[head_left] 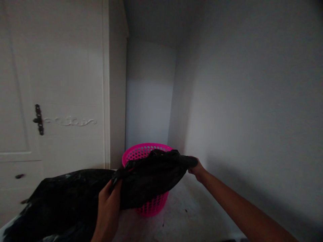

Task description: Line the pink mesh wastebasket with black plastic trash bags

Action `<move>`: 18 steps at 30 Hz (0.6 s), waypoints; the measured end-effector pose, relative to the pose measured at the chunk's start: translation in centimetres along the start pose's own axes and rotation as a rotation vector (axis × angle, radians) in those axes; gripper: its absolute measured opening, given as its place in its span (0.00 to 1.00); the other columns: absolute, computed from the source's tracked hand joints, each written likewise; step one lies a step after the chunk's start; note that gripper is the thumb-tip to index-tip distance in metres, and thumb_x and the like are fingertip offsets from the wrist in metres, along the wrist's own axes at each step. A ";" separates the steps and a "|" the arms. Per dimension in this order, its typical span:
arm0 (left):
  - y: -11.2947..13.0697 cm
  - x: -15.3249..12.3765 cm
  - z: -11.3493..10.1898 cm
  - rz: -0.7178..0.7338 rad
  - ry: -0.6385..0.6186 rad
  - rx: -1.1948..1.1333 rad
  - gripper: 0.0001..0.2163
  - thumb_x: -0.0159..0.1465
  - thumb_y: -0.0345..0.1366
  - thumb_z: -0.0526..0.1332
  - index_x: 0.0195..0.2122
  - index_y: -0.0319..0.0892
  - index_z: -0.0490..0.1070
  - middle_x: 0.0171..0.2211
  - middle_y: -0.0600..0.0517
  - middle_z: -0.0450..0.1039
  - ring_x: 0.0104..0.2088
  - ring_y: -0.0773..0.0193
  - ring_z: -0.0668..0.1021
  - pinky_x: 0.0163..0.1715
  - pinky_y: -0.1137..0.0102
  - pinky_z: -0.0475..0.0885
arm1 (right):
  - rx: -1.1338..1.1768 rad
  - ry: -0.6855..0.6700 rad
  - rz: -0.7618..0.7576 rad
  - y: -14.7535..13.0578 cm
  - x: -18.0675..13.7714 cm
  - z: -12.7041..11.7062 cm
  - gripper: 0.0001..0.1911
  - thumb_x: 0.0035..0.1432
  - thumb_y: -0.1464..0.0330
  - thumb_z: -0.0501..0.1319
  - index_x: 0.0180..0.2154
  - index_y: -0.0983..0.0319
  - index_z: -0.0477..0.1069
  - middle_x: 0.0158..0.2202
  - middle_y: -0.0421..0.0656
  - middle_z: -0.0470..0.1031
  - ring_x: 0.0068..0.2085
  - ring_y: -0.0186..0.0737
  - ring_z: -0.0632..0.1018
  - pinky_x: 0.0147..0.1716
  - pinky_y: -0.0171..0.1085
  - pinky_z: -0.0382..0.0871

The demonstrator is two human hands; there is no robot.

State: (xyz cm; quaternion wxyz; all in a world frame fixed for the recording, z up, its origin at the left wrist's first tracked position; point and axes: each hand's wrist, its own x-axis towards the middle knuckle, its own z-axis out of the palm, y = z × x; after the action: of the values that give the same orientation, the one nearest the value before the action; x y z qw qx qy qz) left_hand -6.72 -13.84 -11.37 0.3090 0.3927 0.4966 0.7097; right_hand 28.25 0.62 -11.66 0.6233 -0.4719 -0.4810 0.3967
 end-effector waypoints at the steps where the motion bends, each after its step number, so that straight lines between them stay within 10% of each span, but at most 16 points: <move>1: 0.3 0.4 0.0 0.005 0.011 -0.035 0.28 0.54 0.60 0.71 0.42 0.39 0.83 0.38 0.49 0.84 0.47 0.49 0.82 0.46 0.65 0.78 | 0.037 -0.040 0.011 -0.3 0.1 0.4 0.23 0.33 0.60 0.76 0.34 0.58 0.75 0.27 0.40 0.79 0.31 0.47 0.79 0.35 0.47 0.76; 10: 3.2 1.9 -1.1 -0.162 -0.148 -0.182 0.32 0.49 0.50 0.80 0.52 0.39 0.81 0.45 0.45 0.86 0.46 0.51 0.86 0.46 0.67 0.82 | 0.020 -0.474 0.063 -7.2 -0.1 -1.9 0.46 0.40 0.66 0.77 0.63 0.50 0.71 0.70 0.50 0.68 0.65 0.56 0.74 0.64 0.54 0.66; 18: 6.6 1.1 -0.5 -0.443 -0.095 -0.327 0.19 0.61 0.25 0.69 0.55 0.40 0.80 0.45 0.43 0.86 0.40 0.52 0.88 0.40 0.64 0.86 | -0.373 -0.699 -0.158 -13.7 -3.1 -3.3 0.47 0.49 0.58 0.78 0.69 0.50 0.66 0.77 0.46 0.57 0.77 0.55 0.57 0.75 0.59 0.44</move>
State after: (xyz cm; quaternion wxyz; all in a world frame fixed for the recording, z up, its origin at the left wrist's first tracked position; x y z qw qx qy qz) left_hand -8.01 -15.27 -4.92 0.5388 0.2522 0.4343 0.6764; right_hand 31.32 -6.29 0.58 0.3545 -0.3750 -0.7625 0.3902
